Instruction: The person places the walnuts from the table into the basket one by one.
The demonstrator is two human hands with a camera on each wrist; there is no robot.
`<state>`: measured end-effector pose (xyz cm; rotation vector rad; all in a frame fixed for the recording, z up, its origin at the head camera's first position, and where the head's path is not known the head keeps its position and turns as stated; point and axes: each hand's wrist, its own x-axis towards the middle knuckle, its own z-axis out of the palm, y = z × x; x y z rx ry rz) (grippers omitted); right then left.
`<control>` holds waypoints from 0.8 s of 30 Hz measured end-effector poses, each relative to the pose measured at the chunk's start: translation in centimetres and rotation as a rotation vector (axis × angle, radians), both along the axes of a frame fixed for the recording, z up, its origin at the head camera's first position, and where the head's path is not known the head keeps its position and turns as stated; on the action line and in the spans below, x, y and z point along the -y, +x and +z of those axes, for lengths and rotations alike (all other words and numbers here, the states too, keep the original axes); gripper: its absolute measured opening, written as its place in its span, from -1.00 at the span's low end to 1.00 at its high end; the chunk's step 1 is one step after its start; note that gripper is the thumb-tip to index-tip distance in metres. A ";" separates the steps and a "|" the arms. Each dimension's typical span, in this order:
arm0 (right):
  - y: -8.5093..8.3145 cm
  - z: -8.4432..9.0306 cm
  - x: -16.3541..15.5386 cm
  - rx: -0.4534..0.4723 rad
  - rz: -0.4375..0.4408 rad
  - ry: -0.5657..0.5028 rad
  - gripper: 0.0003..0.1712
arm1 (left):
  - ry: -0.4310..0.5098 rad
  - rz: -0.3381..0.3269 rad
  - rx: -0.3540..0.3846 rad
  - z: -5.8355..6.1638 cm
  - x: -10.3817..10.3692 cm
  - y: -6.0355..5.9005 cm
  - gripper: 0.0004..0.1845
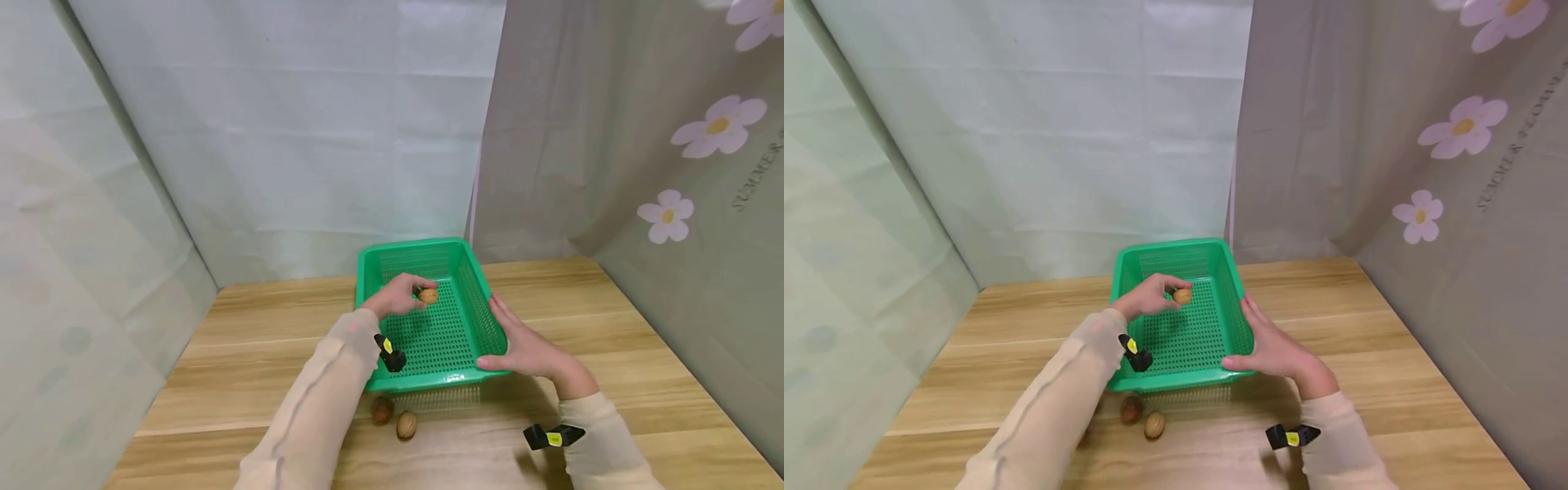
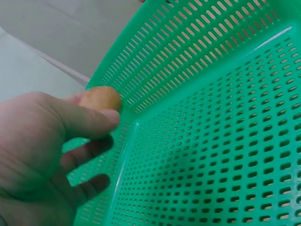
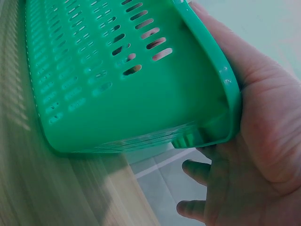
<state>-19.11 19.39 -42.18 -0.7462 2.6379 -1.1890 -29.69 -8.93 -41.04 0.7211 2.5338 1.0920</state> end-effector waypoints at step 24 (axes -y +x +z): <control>0.0 0.3 0.0 0.005 -0.009 0.020 0.39 | -0.154 -0.108 0.056 -0.9 -0.3 0.3 -0.59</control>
